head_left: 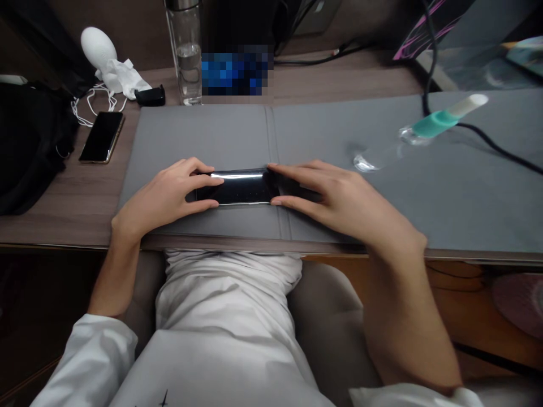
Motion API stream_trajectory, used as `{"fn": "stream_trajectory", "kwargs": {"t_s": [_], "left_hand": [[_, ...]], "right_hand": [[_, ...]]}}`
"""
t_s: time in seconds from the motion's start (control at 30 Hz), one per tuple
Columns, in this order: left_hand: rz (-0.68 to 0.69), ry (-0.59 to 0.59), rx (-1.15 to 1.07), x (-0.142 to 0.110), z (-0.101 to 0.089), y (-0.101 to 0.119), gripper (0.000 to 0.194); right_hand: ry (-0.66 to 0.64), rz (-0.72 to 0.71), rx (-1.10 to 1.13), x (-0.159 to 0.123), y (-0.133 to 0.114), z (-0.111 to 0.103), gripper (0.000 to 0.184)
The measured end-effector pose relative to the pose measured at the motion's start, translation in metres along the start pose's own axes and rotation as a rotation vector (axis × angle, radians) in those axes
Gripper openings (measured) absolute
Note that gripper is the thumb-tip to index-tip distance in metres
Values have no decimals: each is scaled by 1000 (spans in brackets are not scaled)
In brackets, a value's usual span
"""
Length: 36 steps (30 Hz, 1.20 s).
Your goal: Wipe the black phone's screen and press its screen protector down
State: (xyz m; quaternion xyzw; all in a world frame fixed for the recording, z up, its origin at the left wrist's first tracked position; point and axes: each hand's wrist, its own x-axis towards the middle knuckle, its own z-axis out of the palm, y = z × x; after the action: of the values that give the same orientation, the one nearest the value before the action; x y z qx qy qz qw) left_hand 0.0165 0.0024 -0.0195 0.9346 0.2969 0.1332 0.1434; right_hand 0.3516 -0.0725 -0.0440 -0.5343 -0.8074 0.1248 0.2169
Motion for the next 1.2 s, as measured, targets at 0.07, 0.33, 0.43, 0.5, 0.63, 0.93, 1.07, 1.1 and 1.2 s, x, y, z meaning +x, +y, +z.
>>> {"fn": "stream_trajectory", "kwargs": {"t_s": [0.07,0.33,0.43,0.5,0.63,0.93,1.07,1.1,1.2], "left_hand": [[-4,1,-8,0,0,0,36],[-2,-6,7,0,1,0,38],[-5,-6,-1,0,1,1,37],[-3,-4,-3,0,0,1,37],[-10,-11,-8,0,0,1,36],[-12,-3,-22,2,0,3,36],[-23,-5,-22,2,-1,3,35],[-26,-6,-23,2,-1,3,36],[-25,-1,-28,2,0,1,36]], "right_hand": [[6,4,4,0,1,0,60],[27,-7,-12,1,3,0,62],[34,-8,-30,2,5,0,64],[35,-18,-31,3,6,1,65],[24,-51,13,6,7,3,67],[29,-29,91,8,11,9,63],[36,-27,104,8,11,9,61],[32,-28,105,9,11,9,61],[37,-36,100,9,11,9,62]]}}
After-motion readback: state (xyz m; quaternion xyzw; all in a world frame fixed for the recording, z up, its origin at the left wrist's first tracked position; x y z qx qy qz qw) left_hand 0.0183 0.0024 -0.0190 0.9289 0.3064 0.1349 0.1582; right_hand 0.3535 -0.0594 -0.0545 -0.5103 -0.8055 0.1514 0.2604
